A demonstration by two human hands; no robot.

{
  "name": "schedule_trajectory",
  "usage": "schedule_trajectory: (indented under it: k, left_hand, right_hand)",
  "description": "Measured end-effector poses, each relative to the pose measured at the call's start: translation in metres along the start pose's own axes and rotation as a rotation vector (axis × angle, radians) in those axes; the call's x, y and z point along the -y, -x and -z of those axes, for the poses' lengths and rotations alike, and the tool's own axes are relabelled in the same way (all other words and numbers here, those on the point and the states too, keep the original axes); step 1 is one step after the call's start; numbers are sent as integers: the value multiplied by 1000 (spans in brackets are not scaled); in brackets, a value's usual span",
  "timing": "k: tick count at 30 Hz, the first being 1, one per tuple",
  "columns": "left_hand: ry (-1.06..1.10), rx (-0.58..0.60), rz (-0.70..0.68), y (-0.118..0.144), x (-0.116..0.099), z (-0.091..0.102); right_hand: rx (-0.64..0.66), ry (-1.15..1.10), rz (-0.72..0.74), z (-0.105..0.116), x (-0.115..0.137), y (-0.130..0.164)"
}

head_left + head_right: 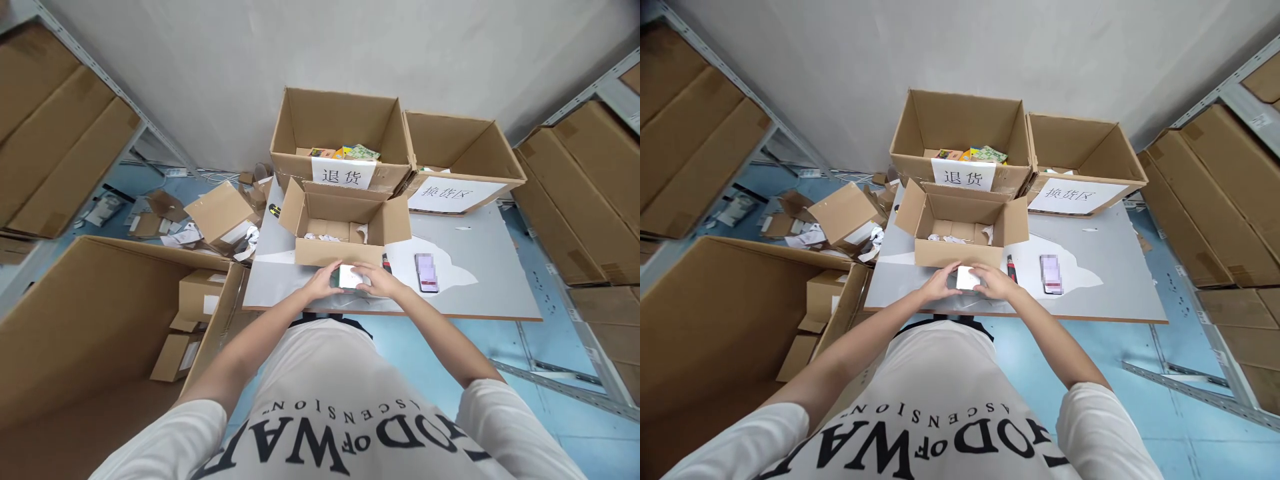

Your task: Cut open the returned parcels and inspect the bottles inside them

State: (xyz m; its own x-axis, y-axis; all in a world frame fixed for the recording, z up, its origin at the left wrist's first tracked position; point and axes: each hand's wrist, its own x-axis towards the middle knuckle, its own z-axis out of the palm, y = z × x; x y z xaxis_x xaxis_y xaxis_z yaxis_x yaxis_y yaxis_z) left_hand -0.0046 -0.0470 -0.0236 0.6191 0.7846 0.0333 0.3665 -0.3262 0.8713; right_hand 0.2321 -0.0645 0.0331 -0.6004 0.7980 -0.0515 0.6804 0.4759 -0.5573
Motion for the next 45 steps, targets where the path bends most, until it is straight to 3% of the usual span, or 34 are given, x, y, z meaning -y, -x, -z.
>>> schedule_trajectory:
  k: [14, 22, 28, 33, 36, 39, 42, 45]
  left_hand:
    - [24, 18, -21, -5, 8, 0]
    - [22, 31, 4, -5, 8, -2]
    - [28, 26, -4, -5, 11, -2]
    - [36, 15, -14, -11, 14, -1]
    - [42, 11, -10, -16, 14, 0]
    - [54, 43, -29, -19, 14, 3]
    - [64, 63, -23, -18, 11, 6]
    - [47, 72, -3, -13, 7, 6]
  right_hand:
    - [-16, 22, -17, -16, -3, 12]
    - [132, 323, -19, -4, 23, 3]
    - [196, 531, -106, -7, 49, -14]
    - [243, 585, 0, -2, 43, -22]
    - [249, 513, 54, 8, 34, -23]
    - [228, 344, -45, 20, 22, -24]
    - [66, 18, -160, 27, 6, -27]
    - [-112, -362, -321, 20, -12, -34]
